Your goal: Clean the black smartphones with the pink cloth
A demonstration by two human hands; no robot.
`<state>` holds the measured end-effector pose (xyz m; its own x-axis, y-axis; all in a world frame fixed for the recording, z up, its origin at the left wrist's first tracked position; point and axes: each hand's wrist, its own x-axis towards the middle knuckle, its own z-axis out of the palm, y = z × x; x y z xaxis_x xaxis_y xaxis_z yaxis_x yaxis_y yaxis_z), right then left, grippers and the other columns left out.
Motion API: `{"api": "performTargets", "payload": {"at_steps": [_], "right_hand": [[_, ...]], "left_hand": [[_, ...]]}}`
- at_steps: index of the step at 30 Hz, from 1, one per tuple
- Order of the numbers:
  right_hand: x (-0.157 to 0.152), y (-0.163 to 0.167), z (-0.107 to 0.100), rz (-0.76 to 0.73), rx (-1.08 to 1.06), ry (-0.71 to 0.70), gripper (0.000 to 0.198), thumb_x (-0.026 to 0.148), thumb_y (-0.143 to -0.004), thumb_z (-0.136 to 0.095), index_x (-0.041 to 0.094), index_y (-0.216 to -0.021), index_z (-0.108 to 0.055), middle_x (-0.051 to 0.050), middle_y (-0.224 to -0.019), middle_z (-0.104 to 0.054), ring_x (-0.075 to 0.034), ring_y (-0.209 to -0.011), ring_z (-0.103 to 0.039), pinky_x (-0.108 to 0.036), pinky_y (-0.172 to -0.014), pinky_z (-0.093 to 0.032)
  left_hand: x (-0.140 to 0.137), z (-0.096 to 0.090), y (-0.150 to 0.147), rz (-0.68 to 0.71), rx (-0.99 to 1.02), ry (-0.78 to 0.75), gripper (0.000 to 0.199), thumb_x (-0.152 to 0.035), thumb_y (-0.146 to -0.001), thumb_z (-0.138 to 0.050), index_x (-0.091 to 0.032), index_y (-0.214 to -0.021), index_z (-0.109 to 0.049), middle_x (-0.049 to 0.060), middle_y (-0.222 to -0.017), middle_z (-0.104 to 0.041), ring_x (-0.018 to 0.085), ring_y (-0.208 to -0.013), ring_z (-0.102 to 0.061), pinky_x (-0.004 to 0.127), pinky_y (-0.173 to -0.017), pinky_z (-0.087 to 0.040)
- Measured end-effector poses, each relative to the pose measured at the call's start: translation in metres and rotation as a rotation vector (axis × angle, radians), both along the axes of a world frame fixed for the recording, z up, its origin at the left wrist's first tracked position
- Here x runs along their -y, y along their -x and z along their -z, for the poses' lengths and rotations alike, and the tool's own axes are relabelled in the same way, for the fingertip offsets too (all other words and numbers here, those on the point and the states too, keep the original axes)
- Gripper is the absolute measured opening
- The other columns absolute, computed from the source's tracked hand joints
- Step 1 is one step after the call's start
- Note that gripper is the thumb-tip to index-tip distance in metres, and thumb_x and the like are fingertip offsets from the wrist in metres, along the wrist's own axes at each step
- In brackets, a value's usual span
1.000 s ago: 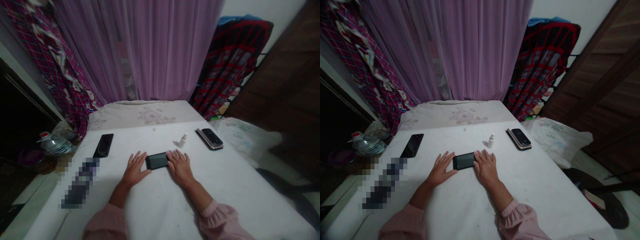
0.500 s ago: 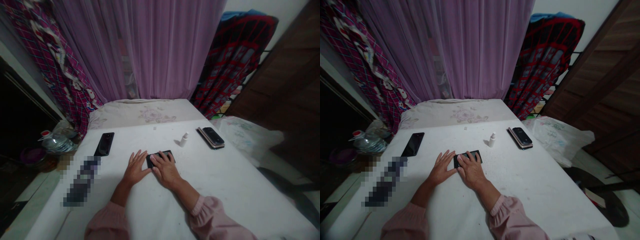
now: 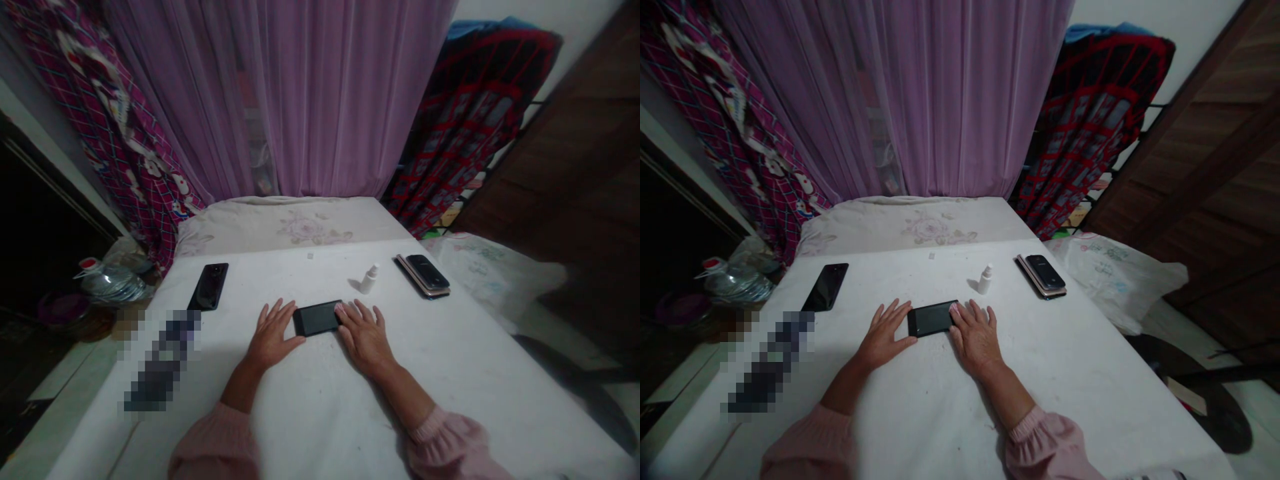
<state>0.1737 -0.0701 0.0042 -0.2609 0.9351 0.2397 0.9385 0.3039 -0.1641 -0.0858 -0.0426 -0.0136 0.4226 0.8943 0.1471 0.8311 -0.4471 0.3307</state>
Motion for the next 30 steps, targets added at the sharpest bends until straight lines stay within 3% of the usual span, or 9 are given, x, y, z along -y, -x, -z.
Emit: {"api": "performTargets", "payload": {"at_steps": [4, 10, 18, 25, 30], "right_hand": [[-0.011, 0.024, -0.005, 0.047, -0.009, 0.022, 0.044, 0.032, -0.097, -0.034, 0.028, -0.140, -0.045, -0.005, -0.143, -0.049, -0.030, -0.136, -0.034, -0.058, -0.108, -0.019], [-0.008, 0.060, -0.012, -0.177, -0.113, 0.094, 0.046, 0.038, -0.098, -0.035, 0.027, -0.142, -0.041, -0.005, -0.145, -0.046, -0.029, -0.138, -0.030, -0.058, -0.110, -0.015], [0.015, 0.042, -0.011, -0.329, -0.099, 0.067, 0.045, 0.040, -0.097, -0.041, 0.032, -0.141, -0.042, -0.003, -0.143, -0.049, -0.029, -0.138, -0.031, -0.058, -0.110, -0.016], [0.014, 0.005, -0.003, -0.110, -0.035, 0.019, 0.045, 0.034, -0.096, -0.039, 0.030, -0.141, -0.043, -0.005, -0.143, -0.050, -0.031, -0.137, -0.033, -0.058, -0.110, -0.016], [-0.004, 0.018, -0.005, 0.038, -0.056, 0.025, 0.044, 0.032, -0.097, -0.035, 0.026, -0.140, -0.045, -0.005, -0.143, -0.049, -0.031, -0.137, -0.032, -0.059, -0.108, -0.017]], "left_hand": [[0.000, 0.000, 0.000, -0.002, -0.005, 0.003, 0.066, -0.053, -0.085, -0.059, -0.024, -0.141, -0.039, 0.007, -0.147, -0.044, 0.029, -0.142, -0.028, 0.053, -0.116, -0.015], [0.000, 0.000, -0.001, -0.004, -0.025, 0.007, 0.067, -0.051, -0.086, -0.059, -0.023, -0.142, -0.037, 0.008, -0.148, -0.043, 0.028, -0.142, -0.027, 0.053, -0.116, -0.014], [0.001, 0.000, 0.000, -0.001, -0.013, -0.023, 0.068, -0.052, -0.085, -0.060, -0.025, -0.143, -0.036, 0.007, -0.147, -0.044, 0.028, -0.141, -0.028, 0.052, -0.116, -0.015], [0.001, 0.001, -0.001, -0.002, -0.005, -0.019, 0.068, -0.052, -0.086, -0.059, -0.024, -0.144, -0.036, 0.008, -0.147, -0.044, 0.030, -0.141, -0.028, 0.055, -0.116, -0.015], [0.001, 0.000, -0.001, -0.002, -0.014, -0.009, 0.068, -0.053, -0.086, -0.058, -0.024, -0.144, -0.036, 0.007, -0.148, -0.043, 0.030, -0.142, -0.027, 0.054, -0.116, -0.015]]}}
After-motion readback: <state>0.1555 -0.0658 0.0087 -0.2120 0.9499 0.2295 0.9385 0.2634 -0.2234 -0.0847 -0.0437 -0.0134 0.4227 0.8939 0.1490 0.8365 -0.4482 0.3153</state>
